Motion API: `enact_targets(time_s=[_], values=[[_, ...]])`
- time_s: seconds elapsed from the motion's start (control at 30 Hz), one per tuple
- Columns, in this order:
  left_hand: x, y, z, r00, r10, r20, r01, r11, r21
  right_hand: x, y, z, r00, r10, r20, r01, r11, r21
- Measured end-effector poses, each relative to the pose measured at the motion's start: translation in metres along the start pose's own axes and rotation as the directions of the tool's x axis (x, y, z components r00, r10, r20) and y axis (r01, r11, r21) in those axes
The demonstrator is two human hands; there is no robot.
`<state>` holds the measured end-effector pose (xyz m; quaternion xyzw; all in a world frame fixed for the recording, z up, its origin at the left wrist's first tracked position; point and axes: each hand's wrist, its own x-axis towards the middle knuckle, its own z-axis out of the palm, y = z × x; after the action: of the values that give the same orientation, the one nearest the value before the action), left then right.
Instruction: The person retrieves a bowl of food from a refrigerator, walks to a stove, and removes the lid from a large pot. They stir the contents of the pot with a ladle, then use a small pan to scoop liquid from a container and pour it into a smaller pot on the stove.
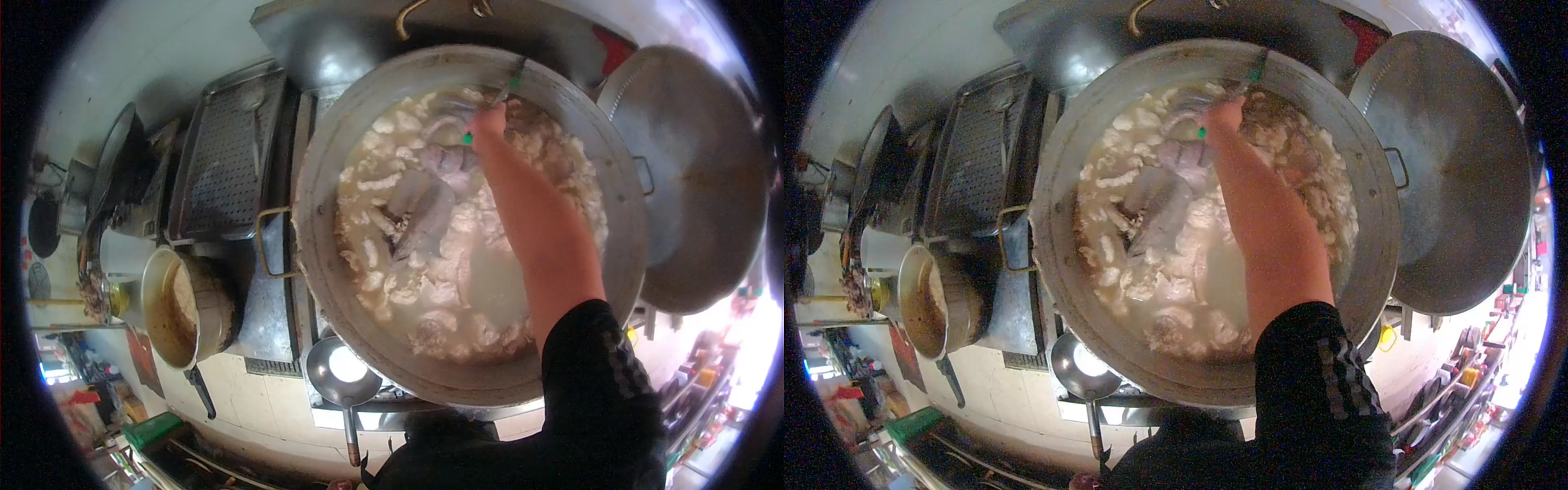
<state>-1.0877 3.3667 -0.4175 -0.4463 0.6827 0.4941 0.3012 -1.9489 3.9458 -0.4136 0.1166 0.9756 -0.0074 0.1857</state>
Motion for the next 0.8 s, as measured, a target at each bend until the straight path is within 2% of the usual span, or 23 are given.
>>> enact_targets(time_s=[0.03, 0.07, 0.1, 0.13, 0.17, 0.2, 0.23, 0.27, 0.3, 0.33, 0.37, 0.4, 0.47, 0.5, 0.57, 0.6, 0.67, 0.7, 0.73, 0.77, 0.8], values=[[0.001, 0.002, 0.002, 1.000, 0.002, -0.003, -0.002, 1.000, -0.005, 0.037, 0.000, 0.027, 0.995, 0.097, 0.030, -0.092, 0.732, 0.675], [0.002, 0.003, 0.002, 0.999, 0.030, 0.024, -0.030, 0.999, -0.011, 0.073, 0.000, 0.053, 0.979, 0.193, 0.060, -0.121, 0.322, 0.939], [0.004, 0.001, 0.002, 0.997, 0.060, 0.052, -0.059, 0.998, -0.017, 0.084, -0.005, 0.068, 0.980, 0.190, 0.057, -0.117, 0.323, 0.939], [0.004, 0.001, 0.003, 0.997, 0.062, 0.050, -0.061, 0.998, -0.020, 0.080, -0.015, 0.069, 0.980, 0.186, -0.065, 0.012, 0.274, 0.962], [0.005, 0.001, 0.004, 0.998, 0.037, 0.053, -0.031, 0.993, -0.111, 0.076, -0.022, 0.067, 0.964, 0.190, -0.186, 0.142, 0.223, 0.964], [0.006, 0.000, 0.005, 0.998, 0.012, 0.058, 0.000, 0.980, -0.201, 0.071, -0.026, 0.067, 0.964, 0.188, -0.188, 0.144, 0.223, 0.964], [0.004, 0.003, 0.007, 0.998, 0.013, 0.057, -0.001, 0.979, -0.204, 0.027, -0.037, 0.042, 0.941, 0.192, -0.280, 0.179, 0.419, 0.890], [0.000, 0.009, 0.008, 0.999, 0.048, 0.024, -0.045, 0.996, -0.081, -0.013, -0.046, 0.017, 0.912, 0.178, -0.369, 0.199, 0.596, 0.778], [-0.006, 0.024, 0.011, 0.996, 0.086, -0.004, -0.085, 0.995, 0.043, -0.040, -0.053, -0.003, 0.912, 0.176, -0.371, 0.202, 0.596, 0.778], [-0.009, 0.032, 0.011, 0.996, 0.087, -0.005, -0.087, 0.995, 0.042, -0.062, -0.058, -0.020, 0.945, 0.225, -0.239, 0.151, 0.350, 0.925], [-0.011, 0.039, 0.011, 0.999, 0.044, 0.021, -0.045, 0.998, 0.048, -0.072, -0.060, -0.028, 0.967, 0.234, -0.096, 0.080, 0.077, 0.994], [-0.012, 0.042, 0.011, 0.999, 0.001, 0.048, -0.003, 0.998, 0.055, -0.071, -0.059, -0.026, 0.968, 0.233, -0.098, 0.082, 0.076, 0.994], [-0.012, 0.044, 0.015, 0.999, 0.024, 0.029, -0.026, 0.997, 0.069, -0.070, -0.057, -0.023, 0.989, 0.146, -0.021, 0.033, -0.081, 0.996], [-0.013, 0.045, 0.017, 0.999, 0.048, 0.011, -0.048, 0.995, 0.083, -0.070, -0.053, -0.023, 0.989, 0.145, -0.022, 0.035, -0.083, 0.996], [-0.015, 0.052, 0.023, 0.997, 0.074, -0.018, -0.073, 0.995, 0.071, -0.078, -0.043, -0.028, 0.996, -0.007, 0.084, -0.082, -0.326, 0.942], [-0.015, 0.056, 0.026, 0.994, 0.100, -0.045, -0.097, 0.994, 0.059, -0.081, -0.038, -0.031, 0.997, -0.007, 0.082, -0.080, -0.327, 0.942], [-0.013, 0.057, 0.027, 0.989, 0.145, -0.024, -0.145, 0.989, -0.011, -0.088, -0.029, -0.037, 0.987, -0.124, 0.107, -0.153, -0.458, 0.876], [-0.012, 0.058, 0.026, 0.982, 0.188, -0.006, -0.188, 0.979, -0.081, -0.089, -0.026, -0.037, 0.987, -0.124, 0.106, -0.152, -0.459, 0.875], [-0.010, 0.058, 0.025, 0.982, 0.190, -0.008, -0.190, 0.978, -0.081, -0.087, -0.022, -0.033, 0.978, -0.192, 0.085, -0.173, -0.505, 0.845], [-0.008, 0.059, 0.025, 0.959, 0.281, -0.039, -0.273, 0.951, 0.143, -0.085, -0.018, -0.029, 0.964, -0.259, 0.060, -0.198, -0.547, 0.813], [-0.005, 0.059, 0.025, 0.926, 0.374, -0.049, -0.333, 0.871, 0.361, -0.084, -0.016, -0.025, 0.964, -0.260, 0.058, -0.197, -0.549, 0.812]])
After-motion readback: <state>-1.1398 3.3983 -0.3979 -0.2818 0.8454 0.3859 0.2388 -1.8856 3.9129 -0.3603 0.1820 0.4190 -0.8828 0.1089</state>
